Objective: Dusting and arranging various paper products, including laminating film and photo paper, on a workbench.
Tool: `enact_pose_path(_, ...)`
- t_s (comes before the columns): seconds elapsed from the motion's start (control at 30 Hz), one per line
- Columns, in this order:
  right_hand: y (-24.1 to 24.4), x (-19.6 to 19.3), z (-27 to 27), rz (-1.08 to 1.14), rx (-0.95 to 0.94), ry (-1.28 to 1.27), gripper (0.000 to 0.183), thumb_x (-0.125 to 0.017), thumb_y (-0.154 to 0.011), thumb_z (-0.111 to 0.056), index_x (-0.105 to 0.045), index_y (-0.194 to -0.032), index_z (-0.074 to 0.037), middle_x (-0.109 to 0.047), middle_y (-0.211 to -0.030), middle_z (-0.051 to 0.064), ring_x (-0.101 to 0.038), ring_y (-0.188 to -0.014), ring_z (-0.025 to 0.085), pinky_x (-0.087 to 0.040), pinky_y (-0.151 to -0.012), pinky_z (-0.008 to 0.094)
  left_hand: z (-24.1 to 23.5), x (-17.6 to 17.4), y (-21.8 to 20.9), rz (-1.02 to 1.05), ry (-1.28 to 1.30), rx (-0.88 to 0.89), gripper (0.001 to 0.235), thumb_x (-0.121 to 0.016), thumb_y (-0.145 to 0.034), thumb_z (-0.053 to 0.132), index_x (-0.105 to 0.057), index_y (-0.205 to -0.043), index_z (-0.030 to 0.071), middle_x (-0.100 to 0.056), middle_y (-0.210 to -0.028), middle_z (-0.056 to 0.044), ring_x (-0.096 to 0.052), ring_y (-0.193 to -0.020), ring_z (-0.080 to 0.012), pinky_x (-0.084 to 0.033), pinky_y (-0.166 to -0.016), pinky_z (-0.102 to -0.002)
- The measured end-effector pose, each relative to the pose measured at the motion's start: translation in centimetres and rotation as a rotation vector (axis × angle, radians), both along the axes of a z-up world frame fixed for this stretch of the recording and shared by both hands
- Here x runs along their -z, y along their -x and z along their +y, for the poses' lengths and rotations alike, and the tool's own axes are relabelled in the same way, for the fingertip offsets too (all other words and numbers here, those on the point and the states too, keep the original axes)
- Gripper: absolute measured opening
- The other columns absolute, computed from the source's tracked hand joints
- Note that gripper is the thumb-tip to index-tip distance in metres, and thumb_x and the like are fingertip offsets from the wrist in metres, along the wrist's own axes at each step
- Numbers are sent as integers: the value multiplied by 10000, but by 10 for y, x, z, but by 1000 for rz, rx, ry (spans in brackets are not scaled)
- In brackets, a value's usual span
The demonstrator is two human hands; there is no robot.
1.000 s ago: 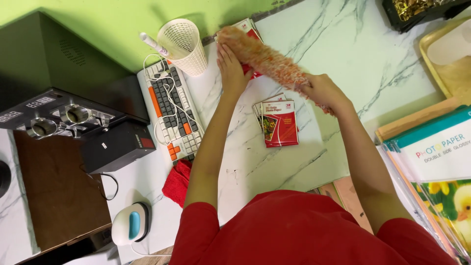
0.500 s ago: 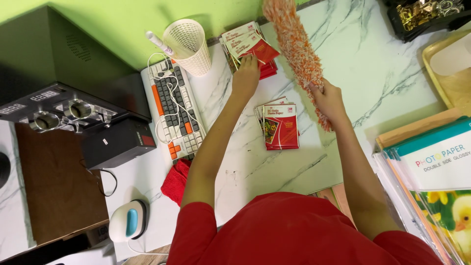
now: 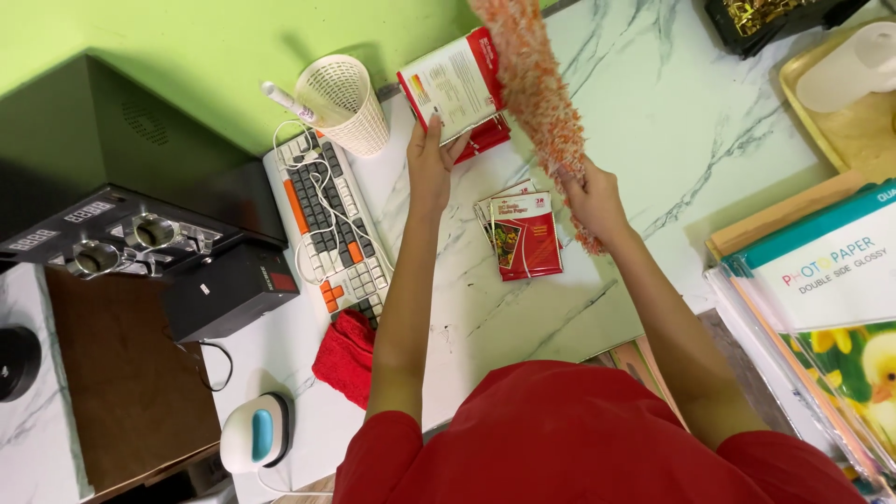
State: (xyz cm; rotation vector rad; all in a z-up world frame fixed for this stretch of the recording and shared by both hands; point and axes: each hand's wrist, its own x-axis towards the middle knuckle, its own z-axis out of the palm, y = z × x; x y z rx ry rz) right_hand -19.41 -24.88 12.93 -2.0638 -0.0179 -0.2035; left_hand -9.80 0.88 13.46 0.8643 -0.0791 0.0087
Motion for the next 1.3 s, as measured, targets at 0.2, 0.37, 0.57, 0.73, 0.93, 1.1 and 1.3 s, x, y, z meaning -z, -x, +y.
enact_pose_path(0.2, 9, 27, -40, -41, -203, 146, 192, -647, -1067, -228, -670, -1142, -53, -692, -737, 100, -649, -594, 141, -526, -575, 325, -3, 6, 16, -70, -140, 7, 312, -518, -1105, 186, -544, -1358, 5, -638, -1290, -85, -693, -1108, -245, -607, -986, -440)
enact_pose_path(0.37, 12, 17, -56, 103, 140, -95, 294, -602, -1057, -250, -645, -1271, -53, -659, -744, 94, -617, -573, 142, -510, -547, 335, -8, 60, 71, -180, -715, -8, 361, -534, -1165, 150, -550, -1506, 32, -641, -1264, -79, -657, -1005, -197, -603, -997, -390)
enact_pose_path(0.57, 19, 32, -61, 97, 126, -139, 316, -635, -1074, -274, -664, -1245, -11, -662, -800, 46, -582, -669, 89, -509, -610, 310, -19, 47, 138, -928, -1533, -89, 472, -544, -994, 22, -567, -1461, 87, -579, -1498, -107, -611, -1346, -274, -521, -1117, -353)
enact_pose_path(0.73, 18, 36, -46, 164, 100, -122, 320, -632, -1051, -274, -670, -1235, -15, -651, -782, 50, -547, -665, 92, -472, -614, 305, -22, 61, 161, -949, -1757, -25, 504, -611, -912, 37, -605, -1411, 106, -595, -1503, -107, -572, -1405, -276, -496, -1125, -338)
enact_pose_path(0.93, 8, 25, -30, 207, 73, -102, 323, -626, -1051, -296, -683, -1231, -34, -646, -781, 37, -517, -687, 90, -454, -629, 305, -12, 51, 136, -733, -1502, 211, 516, -772, -907, 298, -632, -1345, 64, -610, -1426, -138, -585, -1298, -306, -497, -1064, -384)
enact_pose_path(1.1, -6, 3, -27, 239, -202, 197, 382, -647, -1002, -312, -644, -1255, -26, -643, -705, 188, -556, -612, 225, -490, -647, 372, -1, 51, 68, -540, -1380, -279, 319, -695, -950, 134, -681, -1266, 90, -660, -1353, -129, -614, -1277, -306, -510, -1069, -382)
enact_pose_path(1.3, -44, 22, -35, 148, -181, 377, 334, -629, -1006, -275, -661, -1194, -2, -675, -794, 246, -661, -747, 389, -524, -729, 492, 10, 50, 1, -448, -1484, -478, 267, -702, -950, 99, -685, -1215, 68, -679, -1287, -106, -601, -1258, -322, -470, -1097, -406)
